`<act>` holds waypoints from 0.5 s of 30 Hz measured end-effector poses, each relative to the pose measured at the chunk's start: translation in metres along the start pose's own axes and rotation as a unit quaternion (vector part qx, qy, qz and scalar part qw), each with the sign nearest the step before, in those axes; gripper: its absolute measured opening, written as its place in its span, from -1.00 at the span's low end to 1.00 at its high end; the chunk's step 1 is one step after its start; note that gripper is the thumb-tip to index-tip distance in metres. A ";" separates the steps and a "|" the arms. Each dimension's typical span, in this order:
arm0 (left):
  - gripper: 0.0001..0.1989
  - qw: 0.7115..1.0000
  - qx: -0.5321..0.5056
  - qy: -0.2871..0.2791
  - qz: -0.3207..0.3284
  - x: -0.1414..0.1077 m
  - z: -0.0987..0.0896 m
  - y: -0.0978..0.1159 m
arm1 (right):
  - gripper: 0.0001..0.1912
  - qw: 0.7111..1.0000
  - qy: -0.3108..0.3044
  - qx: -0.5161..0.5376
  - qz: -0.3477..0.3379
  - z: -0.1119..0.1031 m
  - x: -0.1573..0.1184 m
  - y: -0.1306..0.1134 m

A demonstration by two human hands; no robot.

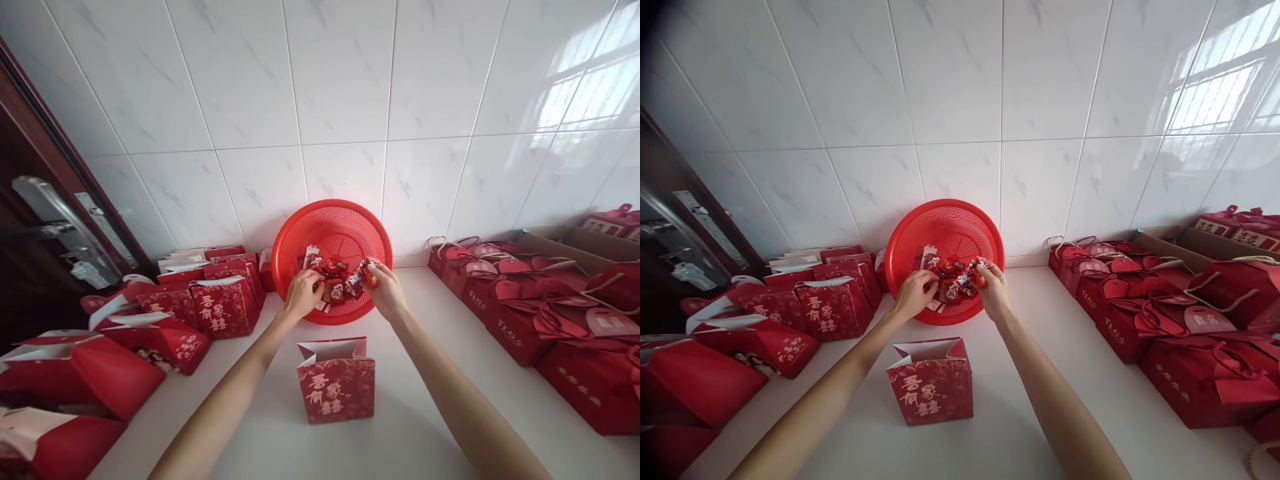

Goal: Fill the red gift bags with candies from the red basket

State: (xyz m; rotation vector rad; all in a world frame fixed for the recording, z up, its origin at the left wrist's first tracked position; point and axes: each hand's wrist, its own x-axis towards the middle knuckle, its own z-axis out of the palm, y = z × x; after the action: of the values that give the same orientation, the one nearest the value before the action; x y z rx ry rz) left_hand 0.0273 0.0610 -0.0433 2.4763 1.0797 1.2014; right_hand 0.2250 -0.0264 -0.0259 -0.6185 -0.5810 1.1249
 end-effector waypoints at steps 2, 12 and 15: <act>-0.84 0.999 -0.043 0.012 -0.023 0.001 -0.003 0.004 | -0.76 1.000 0.001 -0.003 0.002 0.003 -0.002 0.002; -0.53 0.951 -0.292 -0.068 -0.080 0.000 0.001 0.052 | -0.66 1.000 -0.005 -0.019 0.005 0.014 -0.012 0.015; -0.52 0.939 -0.328 -0.047 -0.097 -0.003 0.006 0.051 | -0.66 1.000 -0.013 -0.018 0.004 0.014 -0.013 0.015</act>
State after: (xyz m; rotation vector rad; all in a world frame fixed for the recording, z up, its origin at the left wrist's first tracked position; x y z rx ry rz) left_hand 0.0577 0.0229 -0.0267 1.8486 0.7166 1.1329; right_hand 0.2009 -0.0320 -0.0281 -0.6390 -0.6220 1.1328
